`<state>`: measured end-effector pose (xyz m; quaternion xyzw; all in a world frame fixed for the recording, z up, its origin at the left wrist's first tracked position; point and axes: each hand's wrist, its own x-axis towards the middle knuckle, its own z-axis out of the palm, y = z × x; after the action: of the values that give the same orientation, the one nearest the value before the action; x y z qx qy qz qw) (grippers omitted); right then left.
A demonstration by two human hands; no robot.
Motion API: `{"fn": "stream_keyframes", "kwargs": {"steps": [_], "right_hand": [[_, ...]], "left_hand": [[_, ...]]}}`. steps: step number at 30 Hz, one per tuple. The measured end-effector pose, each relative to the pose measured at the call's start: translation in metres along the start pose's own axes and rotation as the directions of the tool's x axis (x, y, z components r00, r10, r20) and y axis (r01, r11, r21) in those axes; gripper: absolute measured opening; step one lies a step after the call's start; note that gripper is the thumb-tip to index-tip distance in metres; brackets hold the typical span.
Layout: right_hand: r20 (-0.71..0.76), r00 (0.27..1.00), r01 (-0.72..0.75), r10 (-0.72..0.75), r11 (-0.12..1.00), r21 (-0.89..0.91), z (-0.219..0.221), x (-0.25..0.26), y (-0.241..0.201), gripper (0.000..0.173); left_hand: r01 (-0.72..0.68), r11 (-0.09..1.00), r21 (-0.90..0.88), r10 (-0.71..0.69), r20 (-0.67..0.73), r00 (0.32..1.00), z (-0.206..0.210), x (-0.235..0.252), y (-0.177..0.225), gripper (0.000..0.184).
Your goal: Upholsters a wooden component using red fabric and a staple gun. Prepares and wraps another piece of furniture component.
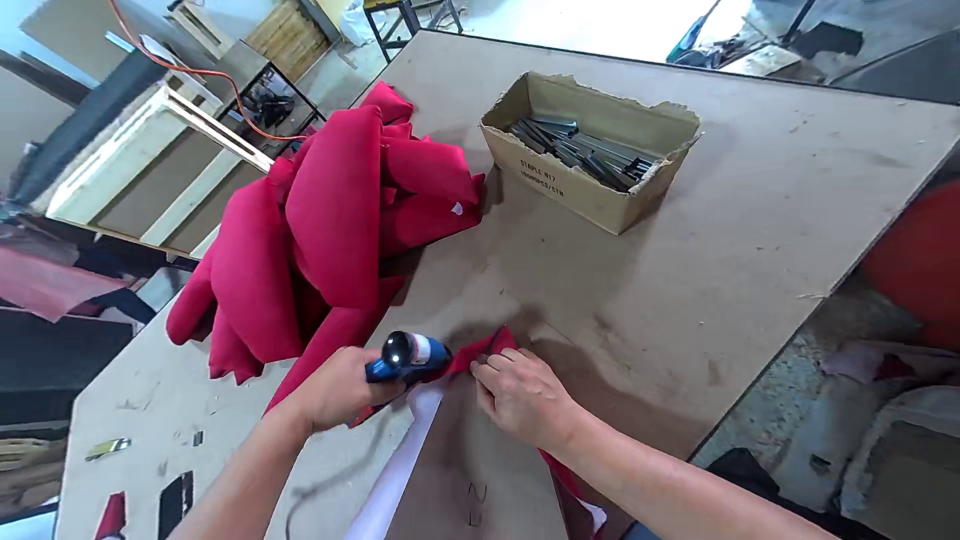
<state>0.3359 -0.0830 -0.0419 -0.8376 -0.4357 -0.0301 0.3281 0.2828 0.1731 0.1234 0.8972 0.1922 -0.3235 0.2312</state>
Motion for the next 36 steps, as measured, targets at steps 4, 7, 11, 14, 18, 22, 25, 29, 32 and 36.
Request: {"fn": "stream_keyframes", "kwargs": {"steps": [4, 7, 11, 14, 18, 22, 25, 29, 32, 36], "right_hand": [[0.000, 0.999, 0.040, -0.040, 0.997, -0.066, -0.010, 0.002, -0.010, 0.025], [0.182, 0.948, 0.261, -0.260, 0.965, 0.018, -0.010, 0.006, -0.054, 0.040], [0.586, 0.592, 0.477, -0.553, 0.827, 0.298, 0.020, -0.010, -0.126, 0.076], [0.591, 0.604, 0.496, -0.535, 0.833, 0.246, 0.035, -0.012, -0.127, 0.068], [0.410, 0.824, 0.428, -0.391, 0.904, 0.001, 0.026, -0.004, -0.091, 0.055], [0.205, 0.972, 0.163, -0.112, 0.955, -0.247, -0.005, 0.006, -0.035, 0.056], [0.150, 0.988, 0.026, 0.030, 0.935, -0.353, -0.023, 0.004, -0.024, 0.056], [0.247, 0.962, 0.019, 0.115, 0.876, -0.481, -0.021, 0.021, -0.034, 0.056], [0.383, 0.886, -0.011, 0.262, 0.837, -0.547, -0.023, 0.042, -0.041, 0.062], [0.513, 0.690, -0.200, 0.511, 0.815, -0.543, -0.040, 0.056, -0.063, 0.065]], "left_hand": [[0.122, 0.982, -0.142, -0.157, -0.270, 0.950, 0.052, -0.080, -0.074, 0.064], [0.242, 0.957, -0.163, -0.286, -0.358, 0.889, 0.116, -0.141, -0.137, 0.071], [0.495, 0.857, -0.140, -0.504, -0.420, 0.755, 0.214, -0.185, -0.208, 0.070], [0.517, 0.830, -0.209, -0.507, -0.671, 0.542, 0.293, -0.208, -0.239, 0.060], [0.399, 0.809, -0.433, -0.566, -0.758, 0.324, 0.349, -0.235, -0.194, 0.056], [0.156, 0.721, -0.675, -0.666, -0.614, 0.423, 0.365, -0.230, -0.119, 0.049], [-0.076, 0.611, -0.788, -0.589, -0.517, 0.622, 0.348, -0.197, -0.065, 0.046], [-0.236, 0.573, -0.785, -0.379, -0.508, 0.773, 0.301, -0.115, -0.011, 0.070], [-0.151, 0.633, -0.759, -0.376, -0.471, 0.798, 0.251, -0.064, 0.001, 0.070], [-0.105, 0.746, -0.658, -0.306, -0.478, 0.823, 0.180, -0.008, -0.029, 0.053]]}}
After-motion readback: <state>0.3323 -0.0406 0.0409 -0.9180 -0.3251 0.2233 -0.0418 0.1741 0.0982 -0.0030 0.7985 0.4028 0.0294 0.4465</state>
